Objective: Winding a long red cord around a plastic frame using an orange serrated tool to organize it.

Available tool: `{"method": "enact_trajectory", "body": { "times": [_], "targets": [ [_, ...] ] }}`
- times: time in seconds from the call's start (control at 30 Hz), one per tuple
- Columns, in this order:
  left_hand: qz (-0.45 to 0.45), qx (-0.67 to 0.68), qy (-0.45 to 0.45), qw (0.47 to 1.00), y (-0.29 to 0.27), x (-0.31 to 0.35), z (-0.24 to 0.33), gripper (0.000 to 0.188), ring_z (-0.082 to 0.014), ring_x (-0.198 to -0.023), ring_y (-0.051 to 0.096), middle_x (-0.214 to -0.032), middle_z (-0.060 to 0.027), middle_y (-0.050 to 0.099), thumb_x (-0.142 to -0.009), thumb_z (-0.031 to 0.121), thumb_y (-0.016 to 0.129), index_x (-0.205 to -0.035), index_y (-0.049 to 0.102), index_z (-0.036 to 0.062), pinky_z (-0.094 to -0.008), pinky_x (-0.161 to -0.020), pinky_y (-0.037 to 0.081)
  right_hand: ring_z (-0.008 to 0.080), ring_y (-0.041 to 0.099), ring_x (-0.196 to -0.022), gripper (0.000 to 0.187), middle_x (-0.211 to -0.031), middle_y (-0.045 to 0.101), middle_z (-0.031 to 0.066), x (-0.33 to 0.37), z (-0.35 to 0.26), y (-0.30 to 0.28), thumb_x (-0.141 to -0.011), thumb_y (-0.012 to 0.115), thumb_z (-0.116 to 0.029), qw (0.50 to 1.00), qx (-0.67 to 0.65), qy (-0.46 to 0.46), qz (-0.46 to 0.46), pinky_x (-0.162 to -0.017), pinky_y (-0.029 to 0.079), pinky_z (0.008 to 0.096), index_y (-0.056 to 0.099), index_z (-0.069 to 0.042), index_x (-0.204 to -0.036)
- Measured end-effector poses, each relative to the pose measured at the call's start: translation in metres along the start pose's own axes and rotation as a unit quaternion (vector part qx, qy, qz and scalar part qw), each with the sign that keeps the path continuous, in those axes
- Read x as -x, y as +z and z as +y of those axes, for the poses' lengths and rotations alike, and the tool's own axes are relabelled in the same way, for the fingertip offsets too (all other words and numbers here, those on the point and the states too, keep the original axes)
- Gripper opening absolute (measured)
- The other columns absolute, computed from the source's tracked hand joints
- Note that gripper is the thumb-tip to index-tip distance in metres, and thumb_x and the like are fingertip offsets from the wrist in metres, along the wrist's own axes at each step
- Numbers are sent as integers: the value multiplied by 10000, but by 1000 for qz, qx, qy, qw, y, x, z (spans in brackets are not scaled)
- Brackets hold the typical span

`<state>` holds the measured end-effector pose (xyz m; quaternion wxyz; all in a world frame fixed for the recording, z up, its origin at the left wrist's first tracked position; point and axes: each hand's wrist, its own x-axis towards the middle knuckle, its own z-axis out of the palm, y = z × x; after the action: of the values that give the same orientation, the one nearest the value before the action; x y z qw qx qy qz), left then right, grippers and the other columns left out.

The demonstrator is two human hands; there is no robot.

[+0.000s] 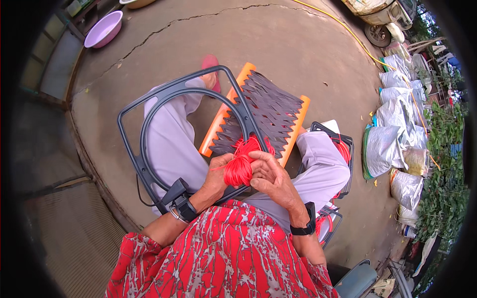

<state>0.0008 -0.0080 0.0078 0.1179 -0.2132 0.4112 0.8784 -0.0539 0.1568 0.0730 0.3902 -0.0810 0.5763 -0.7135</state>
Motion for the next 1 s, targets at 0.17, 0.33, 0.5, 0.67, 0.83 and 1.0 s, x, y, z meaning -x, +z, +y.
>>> {"method": "enact_trajectory", "body": {
  "times": [0.17, 0.33, 0.5, 0.67, 0.83, 1.0],
  "targets": [
    [16, -1, 28, 999, -1, -4, -8, 130, -92, -587, 605, -760, -48, 646, -939, 136, 587, -922, 609, 9, -220, -468, 481, 200, 544, -915, 615, -965, 541, 69, -8, 2, 1, -683, 713, 11, 901, 419, -113, 12, -790, 431, 336, 521, -53, -1263],
    [7, -71, 36, 997, 4, -2, 0, 147, -142, -550, 606, -738, -83, 645, -945, 133, 555, -941, 600, -8, -251, -442, 480, 294, 533, -963, 532, -991, 566, 102, -23, -11, 5, -618, 775, -93, 785, 546, -272, 105, -826, 421, 374, 616, -40, -1123],
    [48, -30, -64, 996, -1, -8, 0, 235, -168, -491, 563, -646, -116, 618, -987, 161, 478, -860, 588, -4, -264, -437, 451, 211, 605, -988, 409, -1103, 629, 138, -11, -33, -6, -848, 677, -211, 961, 28, -188, 199, -880, 482, 349, 546, 29, -1153],
    [18, -43, -78, 996, 3, -4, 12, 222, -178, -504, 569, -660, -119, 619, -988, 187, 488, -879, 568, 11, -278, -467, 460, 183, 551, -727, 332, -828, 566, 68, 9, -36, -28, -960, 521, -349, 924, -222, -216, 225, -743, 496, 359, 500, -44, -1091],
    [-24, -1, -86, 996, 5, 3, 24, 200, -177, -518, 571, -675, -115, 619, -971, 198, 530, -940, 580, 7, -272, -502, 463, 156, 520, -665, 340, -798, 558, 57, 39, -33, -43, -967, 513, -356, 927, -260, -185, 198, -606, 418, 314, 498, -42, -1097],
    [-49, -20, -73, 996, 10, 10, 35, 173, -146, -529, 565, -688, -91, 618, -909, 105, 609, -1028, 614, -20, -251, -506, 452, 170, 602, -676, 370, -825, 601, 102, 62, -24, -35, -910, 617, -294, 957, -203, -68, 197, -613, 525, 296, 512, -4, -1114]
  ]
}}
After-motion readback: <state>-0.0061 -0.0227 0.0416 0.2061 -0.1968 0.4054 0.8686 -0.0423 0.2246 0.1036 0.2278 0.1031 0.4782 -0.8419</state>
